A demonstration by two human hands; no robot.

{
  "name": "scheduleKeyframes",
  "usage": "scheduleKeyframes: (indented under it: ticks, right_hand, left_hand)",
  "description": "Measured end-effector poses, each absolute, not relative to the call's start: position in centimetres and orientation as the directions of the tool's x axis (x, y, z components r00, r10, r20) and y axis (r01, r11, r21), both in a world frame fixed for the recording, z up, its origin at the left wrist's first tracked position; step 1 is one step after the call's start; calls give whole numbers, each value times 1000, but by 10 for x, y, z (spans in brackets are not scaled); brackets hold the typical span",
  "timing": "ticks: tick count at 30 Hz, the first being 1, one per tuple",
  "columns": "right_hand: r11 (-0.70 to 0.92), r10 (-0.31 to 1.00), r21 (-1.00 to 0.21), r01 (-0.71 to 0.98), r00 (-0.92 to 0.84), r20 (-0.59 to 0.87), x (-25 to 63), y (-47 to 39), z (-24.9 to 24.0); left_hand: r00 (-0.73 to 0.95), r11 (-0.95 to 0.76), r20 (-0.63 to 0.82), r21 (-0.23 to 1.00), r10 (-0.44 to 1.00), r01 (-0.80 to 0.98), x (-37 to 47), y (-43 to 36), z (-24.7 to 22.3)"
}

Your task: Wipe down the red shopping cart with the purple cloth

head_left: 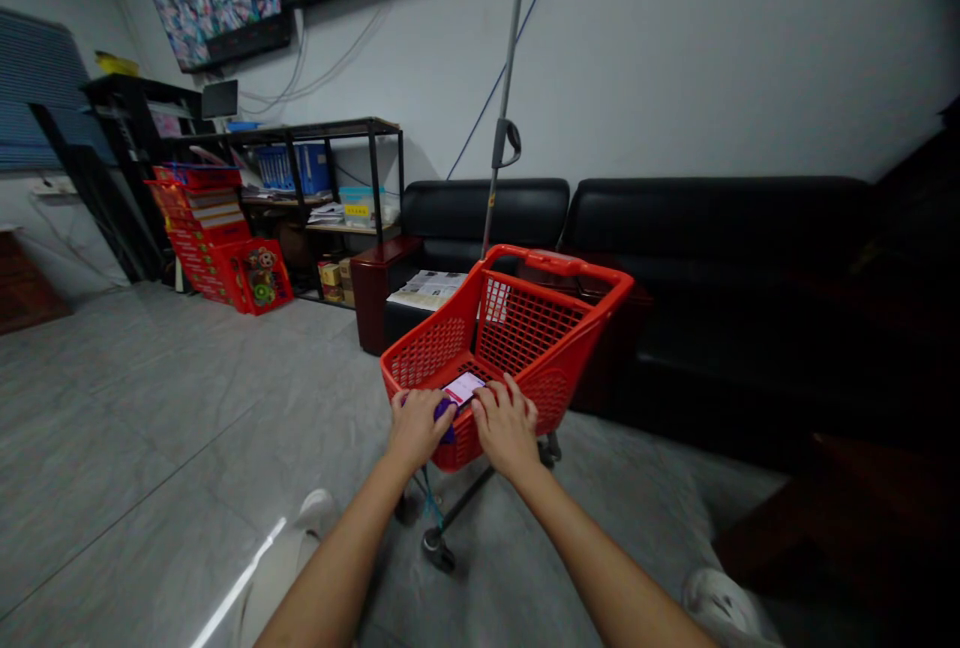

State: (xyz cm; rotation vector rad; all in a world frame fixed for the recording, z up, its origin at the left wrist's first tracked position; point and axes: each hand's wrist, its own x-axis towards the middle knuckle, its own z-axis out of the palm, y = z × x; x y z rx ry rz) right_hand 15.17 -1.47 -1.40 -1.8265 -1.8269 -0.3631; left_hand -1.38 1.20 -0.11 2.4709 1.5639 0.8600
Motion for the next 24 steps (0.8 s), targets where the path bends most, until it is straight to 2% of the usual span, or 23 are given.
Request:
scheduleKeyframes:
  ticks: [6,14,20,24]
  right_hand:
    - [6,855,-149,989,72,514,148,-18,-10]
    - [-51,851,-135,989,114,512,138,-21,-16]
    - [113,867,-59,992,-70,493,168,-12,-1]
    - [72,848,-59,996,-30,529,184,4,3]
  left_hand:
    - [298,-416,335,370,894,830,-37,45,11]
    - [227,-370,383,357,896,857,3,1,6]
    - [331,-452,337,398,881,798,-20,11,5]
    - [334,-454,322,454,886,767,-41,27,5]
